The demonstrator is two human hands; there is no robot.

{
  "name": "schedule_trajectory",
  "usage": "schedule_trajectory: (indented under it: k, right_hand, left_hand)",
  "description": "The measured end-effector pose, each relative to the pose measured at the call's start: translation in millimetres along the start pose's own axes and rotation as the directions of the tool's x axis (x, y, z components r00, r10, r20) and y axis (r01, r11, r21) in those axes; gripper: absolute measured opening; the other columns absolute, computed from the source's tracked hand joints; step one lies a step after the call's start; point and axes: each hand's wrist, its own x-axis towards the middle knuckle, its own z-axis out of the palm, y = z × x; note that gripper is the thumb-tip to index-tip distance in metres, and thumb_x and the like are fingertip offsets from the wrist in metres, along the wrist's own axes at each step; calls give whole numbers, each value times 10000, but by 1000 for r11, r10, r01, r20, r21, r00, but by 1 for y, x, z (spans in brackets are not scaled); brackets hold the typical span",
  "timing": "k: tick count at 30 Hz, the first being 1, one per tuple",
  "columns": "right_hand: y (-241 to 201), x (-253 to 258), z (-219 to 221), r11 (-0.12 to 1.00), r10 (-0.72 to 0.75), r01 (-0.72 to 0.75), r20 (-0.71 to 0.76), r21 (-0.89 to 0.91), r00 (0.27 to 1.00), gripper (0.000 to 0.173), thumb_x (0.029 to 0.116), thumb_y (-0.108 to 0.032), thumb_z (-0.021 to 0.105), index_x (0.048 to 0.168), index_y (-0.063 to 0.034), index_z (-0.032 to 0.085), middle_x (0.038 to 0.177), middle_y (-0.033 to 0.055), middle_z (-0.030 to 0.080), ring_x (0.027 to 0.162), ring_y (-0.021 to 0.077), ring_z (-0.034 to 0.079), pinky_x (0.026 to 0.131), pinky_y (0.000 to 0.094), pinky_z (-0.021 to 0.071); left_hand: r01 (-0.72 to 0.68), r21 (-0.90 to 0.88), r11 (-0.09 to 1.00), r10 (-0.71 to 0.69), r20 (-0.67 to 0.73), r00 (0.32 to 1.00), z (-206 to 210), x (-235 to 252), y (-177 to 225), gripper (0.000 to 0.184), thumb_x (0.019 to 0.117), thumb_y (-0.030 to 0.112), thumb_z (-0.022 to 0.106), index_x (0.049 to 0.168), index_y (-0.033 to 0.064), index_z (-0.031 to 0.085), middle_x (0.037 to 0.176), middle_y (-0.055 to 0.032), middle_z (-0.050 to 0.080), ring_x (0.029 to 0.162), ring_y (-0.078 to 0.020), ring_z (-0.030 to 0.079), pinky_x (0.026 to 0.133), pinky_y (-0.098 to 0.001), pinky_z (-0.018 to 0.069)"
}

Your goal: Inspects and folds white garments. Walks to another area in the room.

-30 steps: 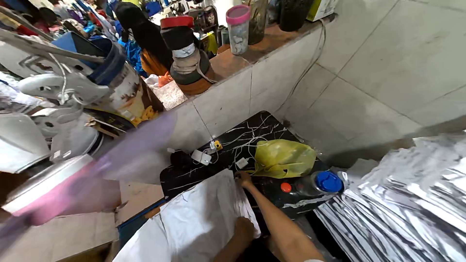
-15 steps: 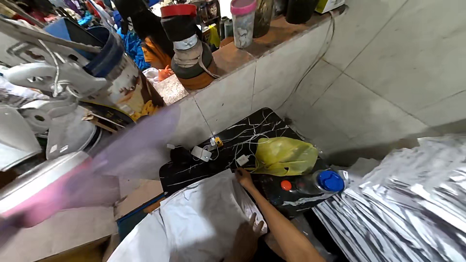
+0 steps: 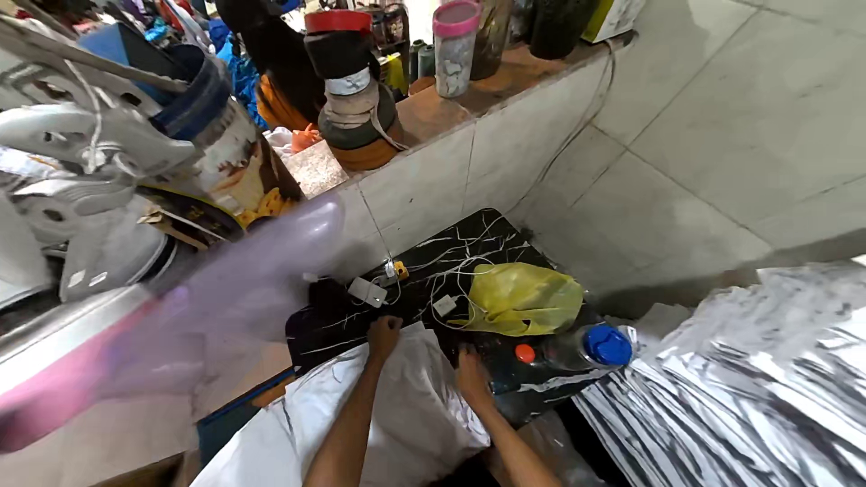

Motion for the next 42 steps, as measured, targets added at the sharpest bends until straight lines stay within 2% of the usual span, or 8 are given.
schedule_trajectory:
  k: [3, 7, 12, 19, 23, 29, 35, 42]
  right_hand:
    - [-7, 16, 13, 998, 29, -25, -66, 57, 997, 583, 939, -28, 587, 1507, -13, 455, 1470, 281, 490, 1319, 436, 538, 1020, 565, 511]
    - [-4, 24, 16, 967, 105, -84, -76, 240, 992, 567, 887, -111, 678, 1428, -7, 546, 1403, 269, 554, 1341, 426, 506, 1120, 557, 420]
    - [-13, 13, -9, 920, 124, -74, -107, 385, 986, 371, 1039, -189, 543, 1345, 10, 609, 1363, 240, 591, 1277, 369, 584, 1092, 489, 477]
    - [-75, 50, -7, 593, -156, 73, 25, 802, 987, 401, 1066, -208, 526, 1382, 37, 547, 1201, 242, 666, 1079, 310, 669, 982, 459, 528]
    - [-90, 64, 5, 673, -140, 82, 18, 735, 990, 409, 912, -286, 771, 1193, 3, 703, 1126, 207, 706, 1077, 310, 672, 1006, 485, 521]
    - [-88, 53, 15, 633, 52, -7, -34, 774, 998, 263, 917, -173, 745, 1065, 43, 711, 975, 208, 710, 930, 310, 687, 900, 497, 547]
    - [-82, 63, 12, 713, -172, 9, 163, 701, 972, 465, 920, -157, 725, 1346, -12, 608, 1189, 224, 681, 1083, 331, 670, 987, 508, 529]
    - [-79, 70, -6, 839, -238, -1, 369, 544, 898, 574, 953, -461, 693, 1302, -8, 638, 1310, 223, 636, 1239, 347, 603, 1082, 537, 457]
  left_hand:
    - [115, 4, 993, -114, 183, 976, 22, 32, 15, 574, 996, 580, 557, 1225, 76, 709, 1259, -181, 682, 1229, -359, 612, 1062, -620, 430]
    - [75, -133, 988, -47, 198, 979, 37, 48, 17, 308, 920, 268, 761, 1074, 1, 748, 1102, -202, 720, 1075, -329, 678, 982, -522, 524]
    - [-84, -145, 986, 96, 81, 992, 12, 44, 12, 176, 924, 154, 746, 1026, 10, 757, 1017, -160, 747, 974, -273, 718, 940, -485, 565]
    - [-106, -208, 972, 135, 129, 982, -3, 29, 7, 223, 1003, 141, 645, 1108, -47, 703, 1003, -190, 733, 914, -282, 727, 911, -475, 583]
    - [-106, -217, 970, 137, 134, 981, -11, 23, 7, 188, 981, 106, 666, 1081, -48, 704, 976, -180, 735, 889, -273, 724, 892, -475, 585]
    - [-116, -250, 961, 146, 104, 984, -6, 19, -1, 181, 989, 113, 661, 1069, -44, 704, 950, -167, 743, 873, -266, 730, 883, -468, 588]
    - [-138, -192, 972, 158, 95, 983, -7, 19, 3, 233, 1031, 166, 610, 1110, -46, 666, 933, -167, 740, 844, -268, 727, 857, -475, 585]
    - [-168, -120, 978, 176, 62, 982, -6, 18, 10, 217, 1003, 161, 649, 1083, -33, 702, 1022, -205, 715, 961, -327, 699, 919, -523, 553]
